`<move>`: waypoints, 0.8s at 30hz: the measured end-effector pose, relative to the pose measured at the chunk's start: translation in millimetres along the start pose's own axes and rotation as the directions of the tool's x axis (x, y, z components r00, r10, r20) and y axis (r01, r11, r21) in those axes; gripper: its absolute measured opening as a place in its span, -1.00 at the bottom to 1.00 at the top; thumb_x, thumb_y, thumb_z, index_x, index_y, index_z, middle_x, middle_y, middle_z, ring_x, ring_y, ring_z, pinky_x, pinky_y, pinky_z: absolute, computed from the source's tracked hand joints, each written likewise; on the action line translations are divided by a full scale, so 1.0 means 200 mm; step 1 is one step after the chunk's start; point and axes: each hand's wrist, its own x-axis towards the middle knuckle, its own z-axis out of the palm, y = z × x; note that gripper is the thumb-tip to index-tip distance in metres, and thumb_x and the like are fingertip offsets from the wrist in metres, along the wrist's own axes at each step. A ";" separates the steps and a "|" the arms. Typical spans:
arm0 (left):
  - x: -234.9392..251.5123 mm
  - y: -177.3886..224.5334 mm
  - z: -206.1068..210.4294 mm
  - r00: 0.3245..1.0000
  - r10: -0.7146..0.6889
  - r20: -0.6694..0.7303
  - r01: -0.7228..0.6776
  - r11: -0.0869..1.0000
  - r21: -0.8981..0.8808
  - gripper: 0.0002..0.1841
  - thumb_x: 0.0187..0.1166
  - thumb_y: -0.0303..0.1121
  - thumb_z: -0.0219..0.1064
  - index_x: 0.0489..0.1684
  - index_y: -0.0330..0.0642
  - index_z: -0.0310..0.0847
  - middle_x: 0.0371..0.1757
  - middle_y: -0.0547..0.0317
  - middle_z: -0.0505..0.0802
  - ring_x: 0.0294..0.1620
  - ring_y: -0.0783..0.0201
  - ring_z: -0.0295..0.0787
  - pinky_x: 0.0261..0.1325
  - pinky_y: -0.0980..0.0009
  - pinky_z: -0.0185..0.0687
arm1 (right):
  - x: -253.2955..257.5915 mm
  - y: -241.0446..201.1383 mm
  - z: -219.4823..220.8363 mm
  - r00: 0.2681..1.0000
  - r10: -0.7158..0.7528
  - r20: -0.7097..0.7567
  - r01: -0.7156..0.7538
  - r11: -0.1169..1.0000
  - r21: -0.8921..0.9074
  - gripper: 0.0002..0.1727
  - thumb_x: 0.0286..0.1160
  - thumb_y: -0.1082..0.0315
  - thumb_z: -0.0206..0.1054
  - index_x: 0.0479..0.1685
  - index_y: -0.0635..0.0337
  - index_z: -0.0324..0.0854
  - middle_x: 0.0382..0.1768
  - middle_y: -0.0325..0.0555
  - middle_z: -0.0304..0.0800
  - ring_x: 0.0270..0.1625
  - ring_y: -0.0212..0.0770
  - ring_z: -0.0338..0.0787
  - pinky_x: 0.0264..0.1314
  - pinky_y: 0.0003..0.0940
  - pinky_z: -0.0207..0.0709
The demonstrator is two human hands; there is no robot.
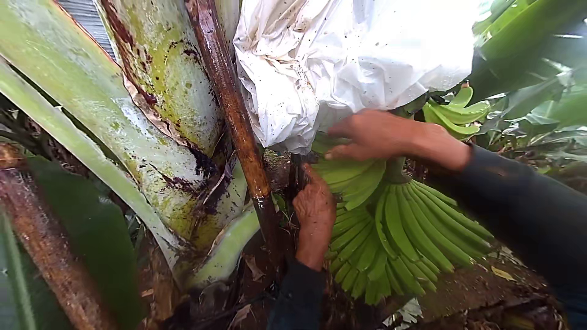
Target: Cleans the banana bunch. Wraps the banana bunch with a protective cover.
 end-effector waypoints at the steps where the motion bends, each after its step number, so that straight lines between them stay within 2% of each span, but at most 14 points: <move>1: -0.01 -0.02 -0.01 0.999 0.000 0.036 0.001 1.000 -0.023 -0.07 0.49 -0.23 0.34 0.88 -0.26 -0.13 -0.03 -0.07 0.88 0.06 -0.07 0.87 0.07 -0.02 0.73 | 0.11 -0.02 0.01 0.990 0.079 0.114 -0.079 0.997 0.000 -0.21 0.44 -0.51 0.18 0.37 -0.10 0.67 -0.01 -0.07 0.85 0.10 0.04 0.83 0.14 0.28 0.64; 2: -0.01 -0.05 -0.01 0.997 0.004 0.080 0.001 0.999 -0.055 -0.22 0.58 -0.20 0.25 0.81 -0.27 0.05 0.00 -0.08 0.87 0.10 -0.08 0.85 0.11 -0.04 0.72 | 0.22 -0.04 0.01 0.965 0.156 0.212 -0.161 0.987 0.003 -0.09 0.36 -0.59 0.18 0.46 -0.06 0.60 0.12 0.05 0.82 0.24 0.14 0.78 0.26 0.38 0.55; 4: -0.01 -0.11 0.03 0.992 -0.001 0.128 0.017 0.993 -0.118 -0.49 0.75 -0.11 0.05 0.54 -0.21 0.45 0.06 -0.10 0.87 0.16 -0.10 0.83 0.13 -0.10 0.69 | 0.36 -0.09 0.01 0.936 0.243 0.255 -0.254 0.967 0.012 -0.09 0.36 -0.58 0.20 0.27 0.10 0.69 0.12 0.22 0.79 0.28 0.28 0.74 0.26 0.50 0.47; 5: -0.01 -0.14 0.07 0.992 -0.020 0.126 0.038 0.989 -0.144 -0.47 0.81 -0.05 -0.02 0.58 -0.19 0.44 0.13 -0.15 0.86 0.19 -0.13 0.83 0.17 -0.14 0.67 | 0.39 -0.13 0.00 0.941 0.250 0.227 -0.263 0.964 0.026 -0.19 0.47 -0.45 0.24 0.20 0.17 0.73 0.12 0.26 0.79 0.29 0.29 0.73 0.27 0.49 0.44; 7: 0.02 -0.18 0.15 0.985 -0.086 0.146 0.116 0.971 -0.211 -0.24 0.80 0.11 -0.01 0.91 -0.12 -0.01 0.56 -0.35 0.59 0.46 -0.29 0.64 0.41 -0.28 0.52 | 0.39 -0.22 -0.08 0.962 0.228 0.152 -0.237 0.971 0.040 -0.50 0.62 -0.02 0.34 0.19 0.27 0.72 0.19 0.31 0.76 0.31 0.28 0.71 0.33 0.40 0.41; 8: 0.04 -0.20 0.19 0.981 -0.122 0.154 0.160 0.951 -0.264 -0.13 0.75 0.16 0.07 0.96 -0.06 -0.22 0.81 -0.38 0.23 0.65 -0.37 0.41 0.56 -0.35 0.31 | 0.37 -0.28 -0.12 0.954 0.248 0.171 -0.261 0.964 0.058 -0.54 0.65 0.15 0.34 0.29 0.36 0.66 0.30 0.37 0.69 0.41 0.31 0.64 0.44 0.36 0.34; 9: 0.06 -0.22 0.22 0.984 -0.143 0.110 0.173 0.924 -0.342 -0.10 0.73 0.17 0.09 0.96 -0.07 -0.24 0.89 -0.33 0.04 0.76 -0.36 0.24 0.66 -0.33 0.19 | 0.36 -0.30 -0.13 0.946 0.258 0.194 -0.280 0.956 0.090 -0.54 0.67 0.27 0.33 0.39 0.43 0.57 0.41 0.41 0.61 0.52 0.31 0.56 0.57 0.30 0.25; 10: 0.08 -0.24 0.25 0.989 -0.149 0.021 0.141 0.866 -0.479 -0.16 0.75 0.13 0.08 0.94 -0.12 -0.11 0.90 -0.26 0.08 0.81 -0.27 0.19 0.73 -0.22 0.15 | 0.38 -0.29 -0.10 0.955 0.225 0.191 -0.254 0.956 0.144 -0.51 0.67 0.35 0.32 0.47 0.49 0.50 0.48 0.44 0.54 0.60 0.30 0.48 0.68 0.21 0.15; 11: 0.10 -0.24 0.25 0.985 -0.159 -0.069 0.075 0.748 -0.659 -0.27 0.79 0.06 0.03 0.86 -0.19 0.11 0.83 -0.21 0.29 0.78 -0.13 0.28 0.75 -0.08 0.22 | 0.42 -0.21 -0.02 0.981 0.152 0.124 -0.172 0.970 0.170 -0.51 0.65 0.35 0.34 0.44 0.51 0.52 0.46 0.45 0.57 0.59 0.29 0.50 0.70 0.17 0.15; 13: 0.14 -0.21 0.24 0.979 -0.191 -0.065 0.008 0.359 -0.933 -0.36 0.89 0.06 -0.21 0.66 -0.24 0.40 0.54 -0.16 0.64 0.46 0.04 0.66 0.42 0.06 0.64 | 0.45 -0.11 0.11 0.996 0.074 -0.049 -0.063 0.980 0.190 -0.52 0.61 0.31 0.37 0.36 0.51 0.58 0.38 0.43 0.64 0.53 0.25 0.56 0.66 0.13 0.21; 15: 0.22 -0.17 0.24 0.990 -0.135 0.047 0.043 -0.030 -0.999 -0.24 0.83 0.25 -0.30 0.64 -0.20 0.40 0.44 -0.18 0.69 0.30 0.00 0.72 0.19 0.00 0.72 | 0.43 -0.15 0.10 0.989 0.113 -0.091 -0.096 0.981 0.171 -0.52 0.65 0.30 0.34 0.40 0.51 0.57 0.43 0.41 0.62 0.59 0.22 0.52 0.71 0.07 0.16; 18: 0.34 -0.08 0.29 0.986 -0.004 0.169 0.155 -0.376 -0.913 -0.31 0.77 0.30 -0.15 0.55 -0.02 0.46 0.28 -0.02 0.76 0.21 0.10 0.73 0.13 0.03 0.73 | 0.46 -0.10 0.13 0.994 0.097 -0.056 -0.090 0.990 0.108 -0.51 0.65 0.32 0.32 0.40 0.55 0.55 0.43 0.46 0.60 0.60 0.29 0.50 0.72 0.12 0.13; 21: 0.32 0.00 0.26 0.974 0.013 0.226 0.209 -0.434 -0.876 -0.47 0.92 0.00 -0.28 0.45 -0.15 0.46 0.11 0.02 0.76 0.05 0.24 0.71 0.08 0.21 0.70 | 0.41 -0.18 0.01 0.984 0.131 0.119 -0.149 0.976 0.162 -0.55 0.61 0.45 0.33 0.39 0.57 0.53 0.42 0.45 0.60 0.55 0.19 0.53 0.68 -0.03 0.17; 24: 0.25 -0.04 0.30 0.990 0.004 0.139 0.133 -0.327 -0.936 -0.51 0.95 -0.19 -0.21 0.68 -0.25 0.31 0.53 -0.08 0.62 0.47 0.21 0.56 0.52 0.22 0.50 | 0.44 -0.05 0.11 0.995 -0.102 0.016 0.095 0.964 0.248 -0.45 0.35 0.19 0.58 0.28 0.33 0.66 0.20 0.09 0.79 0.32 -0.22 0.70 0.52 -0.31 0.40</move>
